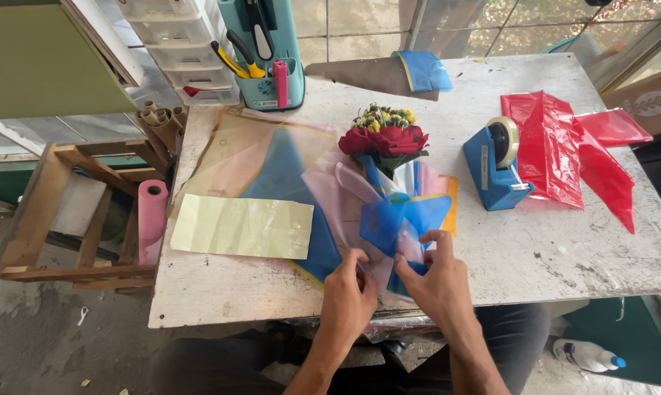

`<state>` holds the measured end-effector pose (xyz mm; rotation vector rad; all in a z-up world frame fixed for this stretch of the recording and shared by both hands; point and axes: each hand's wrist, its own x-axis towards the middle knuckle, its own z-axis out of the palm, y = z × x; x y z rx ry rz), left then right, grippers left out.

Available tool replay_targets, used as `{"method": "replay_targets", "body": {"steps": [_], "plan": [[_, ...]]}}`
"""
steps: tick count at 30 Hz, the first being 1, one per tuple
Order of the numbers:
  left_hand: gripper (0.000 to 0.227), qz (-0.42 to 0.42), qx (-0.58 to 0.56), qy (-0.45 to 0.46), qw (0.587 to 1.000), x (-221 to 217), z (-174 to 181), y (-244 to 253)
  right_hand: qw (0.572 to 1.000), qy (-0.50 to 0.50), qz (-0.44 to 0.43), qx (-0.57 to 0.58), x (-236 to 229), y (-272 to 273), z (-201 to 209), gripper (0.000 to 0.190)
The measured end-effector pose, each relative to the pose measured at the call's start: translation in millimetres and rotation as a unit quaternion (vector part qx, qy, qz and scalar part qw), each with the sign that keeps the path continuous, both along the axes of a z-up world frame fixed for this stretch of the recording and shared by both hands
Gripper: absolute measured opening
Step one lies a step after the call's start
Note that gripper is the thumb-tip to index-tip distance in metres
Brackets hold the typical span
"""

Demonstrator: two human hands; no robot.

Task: The person wraps a bouquet of red roses and small yellow flowers with blue and pink translucent paper. They fold the paper around the stems, secure it with tape, and adjust the layers to create a finished bouquet.

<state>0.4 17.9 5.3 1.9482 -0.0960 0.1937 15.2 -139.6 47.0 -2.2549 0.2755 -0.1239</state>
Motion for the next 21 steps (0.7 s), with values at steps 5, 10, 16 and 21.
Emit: {"method": "replay_targets", "body": {"steps": [5, 10, 16, 21], "plan": [[0.022, 0.009, -0.056, 0.014, 0.998, -13, 15, 8, 1.000, -0.022, -0.005, 0.008, 9, -13, 10, 0.044], [0.014, -0.017, -0.120, -0.022, 0.992, -35, 11, 47, 1.000, 0.013, -0.017, -0.003, 14, -15, 15, 0.044], [0.013, 0.062, -0.224, -0.160, 0.959, -49, 43, 137, 0.999, 0.033, -0.002, -0.014, 17, -18, -6, 0.050], [0.017, 0.193, -0.209, -0.170, 0.944, -40, 27, 195, 0.997, 0.050, 0.049, 0.024, 4, -35, -23, 0.081]]}}
